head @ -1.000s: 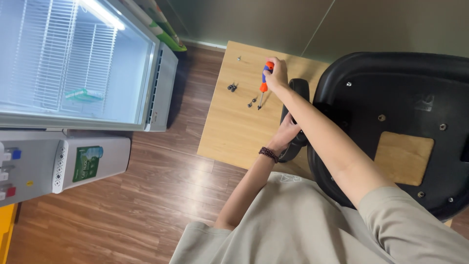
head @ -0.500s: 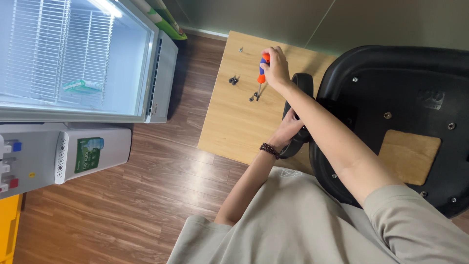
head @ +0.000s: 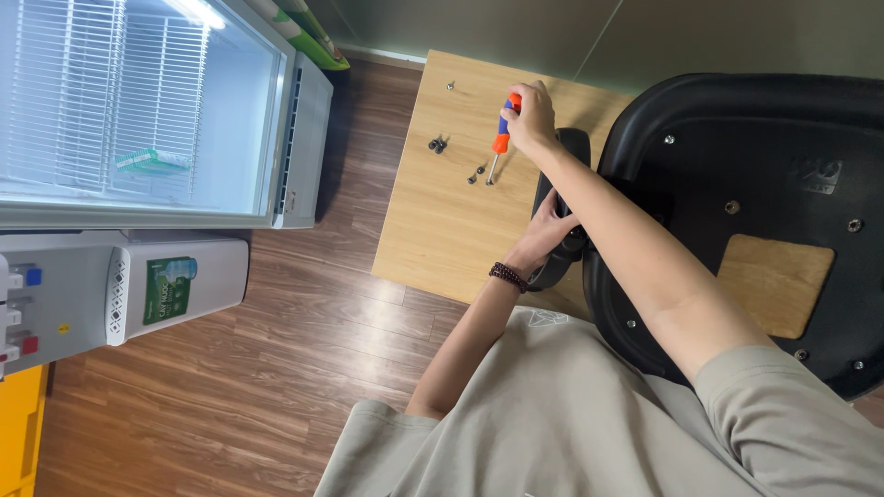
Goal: The person is using a screwdriver to remove screws and disassemble components of an office chair.
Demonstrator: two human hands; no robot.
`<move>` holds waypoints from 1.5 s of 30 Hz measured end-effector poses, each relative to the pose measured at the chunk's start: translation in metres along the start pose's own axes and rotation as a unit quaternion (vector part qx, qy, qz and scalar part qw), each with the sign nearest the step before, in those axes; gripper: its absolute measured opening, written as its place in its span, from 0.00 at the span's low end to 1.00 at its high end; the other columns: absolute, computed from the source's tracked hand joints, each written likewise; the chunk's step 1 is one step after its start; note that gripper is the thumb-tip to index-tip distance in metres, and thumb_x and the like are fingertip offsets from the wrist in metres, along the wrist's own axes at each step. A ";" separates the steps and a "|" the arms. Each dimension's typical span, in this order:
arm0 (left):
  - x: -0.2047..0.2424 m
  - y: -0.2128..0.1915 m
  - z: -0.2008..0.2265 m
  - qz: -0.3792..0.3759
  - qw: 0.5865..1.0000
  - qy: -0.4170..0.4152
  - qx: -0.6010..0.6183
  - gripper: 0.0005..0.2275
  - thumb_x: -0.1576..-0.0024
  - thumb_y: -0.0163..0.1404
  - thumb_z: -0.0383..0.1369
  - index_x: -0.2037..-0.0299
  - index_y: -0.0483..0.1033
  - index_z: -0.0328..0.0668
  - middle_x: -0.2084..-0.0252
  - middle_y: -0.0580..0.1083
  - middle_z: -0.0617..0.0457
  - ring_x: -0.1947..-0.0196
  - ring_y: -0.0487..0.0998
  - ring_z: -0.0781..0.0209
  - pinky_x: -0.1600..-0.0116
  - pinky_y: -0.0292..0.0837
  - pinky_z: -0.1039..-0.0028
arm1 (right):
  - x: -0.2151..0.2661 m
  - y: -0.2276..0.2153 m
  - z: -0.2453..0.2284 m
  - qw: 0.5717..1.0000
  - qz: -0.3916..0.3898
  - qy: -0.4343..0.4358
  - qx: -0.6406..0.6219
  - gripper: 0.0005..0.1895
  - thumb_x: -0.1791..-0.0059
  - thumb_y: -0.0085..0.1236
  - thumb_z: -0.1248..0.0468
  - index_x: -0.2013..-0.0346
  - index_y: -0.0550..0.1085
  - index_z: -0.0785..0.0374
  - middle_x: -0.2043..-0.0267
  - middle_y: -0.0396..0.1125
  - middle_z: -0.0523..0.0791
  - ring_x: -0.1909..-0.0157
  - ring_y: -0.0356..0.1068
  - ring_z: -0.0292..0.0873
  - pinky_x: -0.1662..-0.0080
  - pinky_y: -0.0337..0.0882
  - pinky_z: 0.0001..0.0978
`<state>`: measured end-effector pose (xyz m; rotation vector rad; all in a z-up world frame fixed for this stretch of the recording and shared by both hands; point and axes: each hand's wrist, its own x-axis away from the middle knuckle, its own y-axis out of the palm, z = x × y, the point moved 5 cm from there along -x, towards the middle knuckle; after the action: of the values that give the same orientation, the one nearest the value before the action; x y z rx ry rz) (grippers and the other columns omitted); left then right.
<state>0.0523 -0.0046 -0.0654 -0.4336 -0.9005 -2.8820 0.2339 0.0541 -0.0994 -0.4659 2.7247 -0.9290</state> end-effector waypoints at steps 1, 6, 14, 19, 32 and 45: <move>0.001 0.001 0.000 0.001 1.000 -0.006 0.004 0.34 0.44 0.59 0.31 0.30 0.57 0.25 0.38 0.69 0.43 0.40 0.70 0.61 0.36 0.67 0.71 | 0.001 -0.001 -0.001 1.000 -0.012 0.015 -0.004 0.16 0.55 0.67 0.69 0.53 0.75 0.66 0.52 0.65 0.48 0.51 0.69 0.50 0.49 0.72 0.41; 0.001 0.001 0.000 -0.004 1.000 -0.001 0.012 0.34 0.43 0.59 0.32 0.30 0.56 0.24 0.38 0.69 0.43 0.40 0.70 0.61 0.37 0.68 0.71 | 0.002 -0.001 -0.002 1.000 -0.011 0.021 0.003 0.16 0.55 0.68 0.69 0.53 0.76 0.66 0.53 0.65 0.48 0.50 0.69 0.50 0.48 0.71 0.41; 0.002 0.002 0.004 0.000 1.000 -0.008 0.014 0.35 0.44 0.60 0.33 0.30 0.55 0.26 0.39 0.69 0.43 0.41 0.71 0.62 0.38 0.70 0.72 | -0.002 -0.014 -0.018 0.999 -0.024 -0.035 0.006 0.19 0.52 0.66 0.68 0.47 0.75 0.69 0.51 0.66 0.52 0.49 0.69 0.52 0.46 0.70 0.42; 0.011 0.009 0.021 0.037 0.997 -0.074 -0.009 0.43 0.50 0.64 0.38 0.31 0.48 0.32 0.43 0.72 0.45 0.45 0.76 0.61 0.46 0.76 0.73 | -0.005 -0.074 -0.085 0.974 -0.090 0.024 -0.208 0.29 0.47 0.60 0.62 0.33 0.63 0.67 0.41 0.65 0.48 0.58 0.73 0.40 0.57 0.77 0.35; 0.015 0.012 0.032 0.011 0.997 -0.048 -0.065 0.29 0.48 0.64 0.42 0.42 0.68 0.31 0.54 0.75 0.47 0.54 0.78 0.63 0.54 0.78 0.74 | 0.134 -0.374 -0.118 0.897 0.059 0.029 -0.436 0.14 0.38 0.47 0.62 0.39 0.71 0.65 0.45 0.67 0.40 0.49 0.69 0.33 0.39 0.76 0.44; 0.014 0.014 0.027 0.004 0.998 -0.061 -0.005 0.24 0.44 0.60 0.37 0.39 0.69 0.38 0.52 0.74 0.55 0.55 0.78 0.69 0.55 0.76 0.77 | 0.080 -0.381 -0.055 0.929 -0.068 -0.156 0.329 0.53 0.62 0.68 0.34 0.32 0.67 0.65 0.34 0.64 0.55 0.42 0.69 0.59 0.46 0.72 0.55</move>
<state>0.0482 -0.0002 -0.0324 -0.6192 -0.8988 -2.8800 0.2282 -0.2303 0.1725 -0.5975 1.9559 -1.5612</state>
